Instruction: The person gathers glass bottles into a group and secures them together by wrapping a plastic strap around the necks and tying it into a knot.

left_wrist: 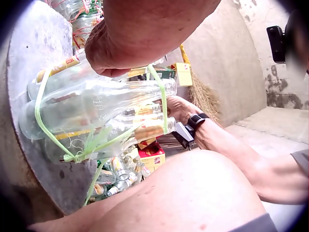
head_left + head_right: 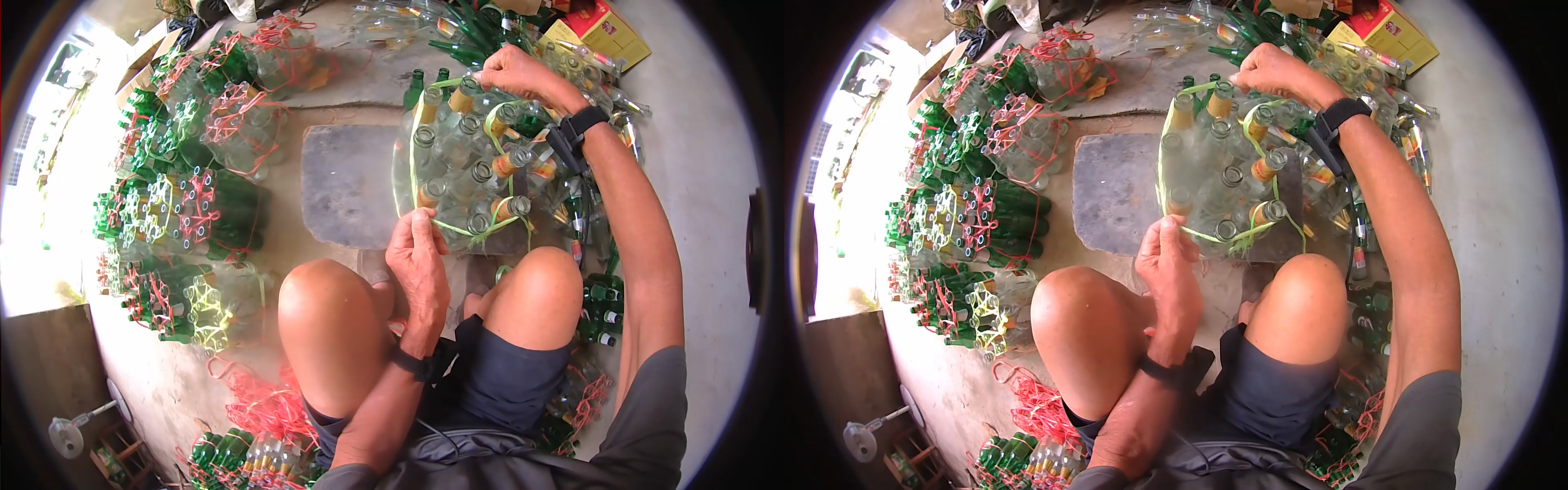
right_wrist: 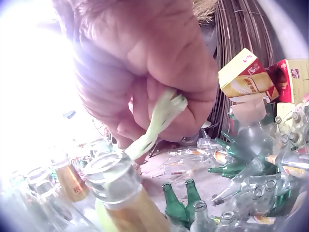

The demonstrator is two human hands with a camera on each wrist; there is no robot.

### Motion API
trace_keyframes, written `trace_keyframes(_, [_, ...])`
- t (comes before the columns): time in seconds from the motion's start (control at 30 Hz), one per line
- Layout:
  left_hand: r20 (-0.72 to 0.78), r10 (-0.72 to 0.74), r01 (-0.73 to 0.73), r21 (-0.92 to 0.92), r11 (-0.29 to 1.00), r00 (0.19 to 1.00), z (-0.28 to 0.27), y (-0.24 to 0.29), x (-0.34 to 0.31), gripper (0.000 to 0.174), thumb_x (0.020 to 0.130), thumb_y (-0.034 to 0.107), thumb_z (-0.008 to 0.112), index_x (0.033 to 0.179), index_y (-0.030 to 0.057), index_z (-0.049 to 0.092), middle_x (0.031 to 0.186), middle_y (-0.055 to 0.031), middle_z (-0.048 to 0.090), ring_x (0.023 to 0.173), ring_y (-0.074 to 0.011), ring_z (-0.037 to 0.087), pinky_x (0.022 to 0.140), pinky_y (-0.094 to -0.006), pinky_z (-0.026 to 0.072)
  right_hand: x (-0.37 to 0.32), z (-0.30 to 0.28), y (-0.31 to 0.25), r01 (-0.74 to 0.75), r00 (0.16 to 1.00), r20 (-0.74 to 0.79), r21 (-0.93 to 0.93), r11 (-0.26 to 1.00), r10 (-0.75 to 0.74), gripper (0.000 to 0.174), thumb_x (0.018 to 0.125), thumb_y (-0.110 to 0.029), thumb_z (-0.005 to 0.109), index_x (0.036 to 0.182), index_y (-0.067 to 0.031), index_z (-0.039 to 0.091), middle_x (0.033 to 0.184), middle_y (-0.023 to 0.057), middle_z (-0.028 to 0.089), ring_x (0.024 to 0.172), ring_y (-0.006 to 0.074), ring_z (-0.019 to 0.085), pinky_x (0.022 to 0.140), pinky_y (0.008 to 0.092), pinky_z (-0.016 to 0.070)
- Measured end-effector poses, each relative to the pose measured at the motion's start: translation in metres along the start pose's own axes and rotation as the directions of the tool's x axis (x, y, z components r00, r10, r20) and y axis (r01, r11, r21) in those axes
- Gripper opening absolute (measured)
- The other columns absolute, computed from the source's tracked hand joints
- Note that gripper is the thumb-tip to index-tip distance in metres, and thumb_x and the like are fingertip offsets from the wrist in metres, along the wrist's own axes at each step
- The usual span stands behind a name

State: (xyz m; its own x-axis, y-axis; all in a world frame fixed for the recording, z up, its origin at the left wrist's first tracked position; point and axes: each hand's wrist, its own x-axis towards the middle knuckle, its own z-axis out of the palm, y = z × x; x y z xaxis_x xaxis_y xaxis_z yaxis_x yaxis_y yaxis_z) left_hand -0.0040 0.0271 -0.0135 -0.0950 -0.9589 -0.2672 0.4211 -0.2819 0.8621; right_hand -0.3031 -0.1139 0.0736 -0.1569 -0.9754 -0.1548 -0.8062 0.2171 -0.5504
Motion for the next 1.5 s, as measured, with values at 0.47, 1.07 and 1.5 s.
trace_keyframes(0.47, [-0.015,0.012,-0.011,0.04,0.999,1.0,-0.001,-0.002,0.0,0.022,0.107,0.023,0.06,0.1,0.0048,0.071,0.071,0.0032,0.055,0.064,-0.0051,0.048,0.058,-0.0223,0.0383,-0.014,-0.012,-0.016,-0.031,0.998,0.066,0.138,0.99,0.022,0.029,0.091,-0.022,0.064,0.068,-0.0051,0.058,0.057,-0.0088,0.033,0.049,0.005,0.029,0.046,0.0311,0.0209])
trace_keyframes(1.07, [0.018,0.07,-0.07,0.028,0.997,0.997,0.002,0.0,0.004,0.023,0.108,0.022,0.059,0.102,0.0038,0.071,0.072,0.0036,0.057,0.063,-0.0045,0.048,0.058,-0.0219,0.0387,0.0,0.018,0.019,0.06,0.997,0.034,0.113,0.992,-0.064,0.023,0.087,-0.022,0.07,0.086,0.0015,0.074,0.071,-0.0029,0.059,0.07,0.0092,0.052,0.065,0.0312,0.043])
trace_keyframes(1.5, [-0.007,0.046,-0.045,0.064,0.997,0.999,0.003,0.004,0.006,0.023,0.107,0.023,0.061,0.099,0.0041,0.072,0.068,0.0042,0.055,0.06,-0.0041,0.047,0.054,-0.0217,0.0368,0.014,0.03,0.032,0.036,0.999,-0.018,0.182,0.983,-0.033,0.022,0.087,-0.021,0.072,0.088,0.0006,0.074,0.073,-0.0021,0.057,0.072,0.0117,0.049,0.066,0.0336,0.0418])
